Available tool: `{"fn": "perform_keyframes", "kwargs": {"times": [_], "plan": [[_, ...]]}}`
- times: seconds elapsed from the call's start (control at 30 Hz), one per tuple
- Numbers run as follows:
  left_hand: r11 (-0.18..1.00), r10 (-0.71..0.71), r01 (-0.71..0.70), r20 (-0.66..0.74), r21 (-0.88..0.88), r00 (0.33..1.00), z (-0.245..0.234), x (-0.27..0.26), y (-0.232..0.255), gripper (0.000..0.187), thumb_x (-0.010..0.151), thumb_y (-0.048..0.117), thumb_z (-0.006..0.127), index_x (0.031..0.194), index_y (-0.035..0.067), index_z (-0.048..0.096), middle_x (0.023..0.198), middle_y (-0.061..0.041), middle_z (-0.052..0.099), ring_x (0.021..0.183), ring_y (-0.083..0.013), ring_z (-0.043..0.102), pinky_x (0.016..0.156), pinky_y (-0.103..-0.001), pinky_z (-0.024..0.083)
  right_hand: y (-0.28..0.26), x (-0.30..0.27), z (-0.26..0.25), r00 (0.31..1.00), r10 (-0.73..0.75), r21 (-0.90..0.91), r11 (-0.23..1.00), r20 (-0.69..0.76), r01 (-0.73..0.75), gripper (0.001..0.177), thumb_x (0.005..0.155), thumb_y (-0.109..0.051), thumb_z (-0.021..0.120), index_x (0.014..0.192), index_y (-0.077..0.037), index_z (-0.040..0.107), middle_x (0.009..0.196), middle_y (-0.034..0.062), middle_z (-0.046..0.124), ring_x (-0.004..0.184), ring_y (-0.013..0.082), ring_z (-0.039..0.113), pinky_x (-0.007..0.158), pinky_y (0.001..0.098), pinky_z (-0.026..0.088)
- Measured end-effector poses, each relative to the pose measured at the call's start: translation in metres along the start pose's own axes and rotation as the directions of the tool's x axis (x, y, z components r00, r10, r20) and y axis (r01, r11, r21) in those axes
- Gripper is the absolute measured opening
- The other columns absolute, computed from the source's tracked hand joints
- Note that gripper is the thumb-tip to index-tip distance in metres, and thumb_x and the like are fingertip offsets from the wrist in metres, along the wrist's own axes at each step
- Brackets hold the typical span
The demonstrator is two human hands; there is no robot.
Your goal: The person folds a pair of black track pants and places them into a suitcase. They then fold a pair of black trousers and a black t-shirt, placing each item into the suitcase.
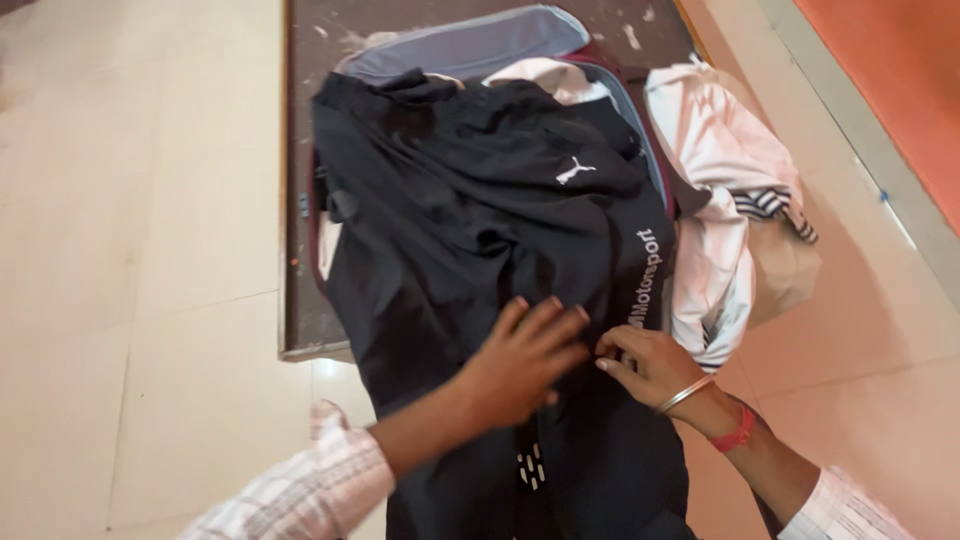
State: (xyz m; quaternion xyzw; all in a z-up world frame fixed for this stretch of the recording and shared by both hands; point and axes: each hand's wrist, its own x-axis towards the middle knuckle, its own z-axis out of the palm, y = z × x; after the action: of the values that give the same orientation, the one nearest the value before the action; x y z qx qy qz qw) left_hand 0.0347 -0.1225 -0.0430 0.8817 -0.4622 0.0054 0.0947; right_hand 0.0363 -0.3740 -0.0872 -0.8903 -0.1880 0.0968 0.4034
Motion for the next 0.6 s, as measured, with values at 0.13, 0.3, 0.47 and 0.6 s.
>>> {"fn": "perform_keyframes", "kwargs": {"times": [0.13,0.3,0.47,0.6], "plan": [[0.957,-0.134,0.132,0.011,-0.259,0.991,0.048,-0.006,0.025,0.08,0.072,0.032,0.085,0.143,0.015,0.052,0.159,-0.019,0.032,0.145,-0.0429,0.027,0.111,-0.065,0.022,-0.001,-0.002,0.0,0.984,0.026,-0.077,0.996,-0.174,-0.04,0.034,0.082,-0.019,0.075,0.112,-0.004,0.065,0.095,0.0123,0.066,0.074,0.0238,0.068,0.07,0.0372,0.055],[0.648,-0.422,0.349,0.063,-0.677,0.905,0.113,-0.001,0.044,0.073,0.086,0.032,0.08,0.146,0.01,0.046,0.162,-0.018,0.034,0.149,-0.0417,0.032,0.122,-0.054,0.036,0.028,0.003,0.003,0.83,-0.223,-0.43,0.903,-0.512,-0.022,0.066,0.071,-0.019,0.082,0.126,-0.001,0.05,0.125,0.0245,0.055,0.113,0.0422,0.058,0.092,0.0485,0.048],[0.746,-0.334,0.344,0.127,-0.57,0.934,0.112,-0.021,0.083,0.078,0.087,0.023,0.079,0.153,0.008,0.039,0.165,-0.024,0.014,0.151,-0.0468,0.014,0.113,-0.06,0.03,0.083,0.009,0.008,0.884,0.112,0.165,0.986,-0.454,-0.041,0.087,0.084,-0.023,0.084,0.144,0.001,0.026,0.128,0.022,0.055,0.117,0.0293,0.057,0.093,0.0377,0.049],[0.747,-0.267,0.306,0.156,-0.59,0.951,0.107,-0.037,0.087,0.067,0.087,0.015,0.077,0.147,0.008,0.048,0.162,-0.023,0.023,0.148,-0.0443,0.022,0.109,-0.056,0.033,0.104,0.009,0.005,0.76,0.644,0.62,0.632,-0.085,-0.465,0.082,0.087,-0.021,0.076,0.153,-0.011,0.027,0.113,0.0135,0.064,0.078,0.0195,0.053,0.062,0.0347,0.041]]}}
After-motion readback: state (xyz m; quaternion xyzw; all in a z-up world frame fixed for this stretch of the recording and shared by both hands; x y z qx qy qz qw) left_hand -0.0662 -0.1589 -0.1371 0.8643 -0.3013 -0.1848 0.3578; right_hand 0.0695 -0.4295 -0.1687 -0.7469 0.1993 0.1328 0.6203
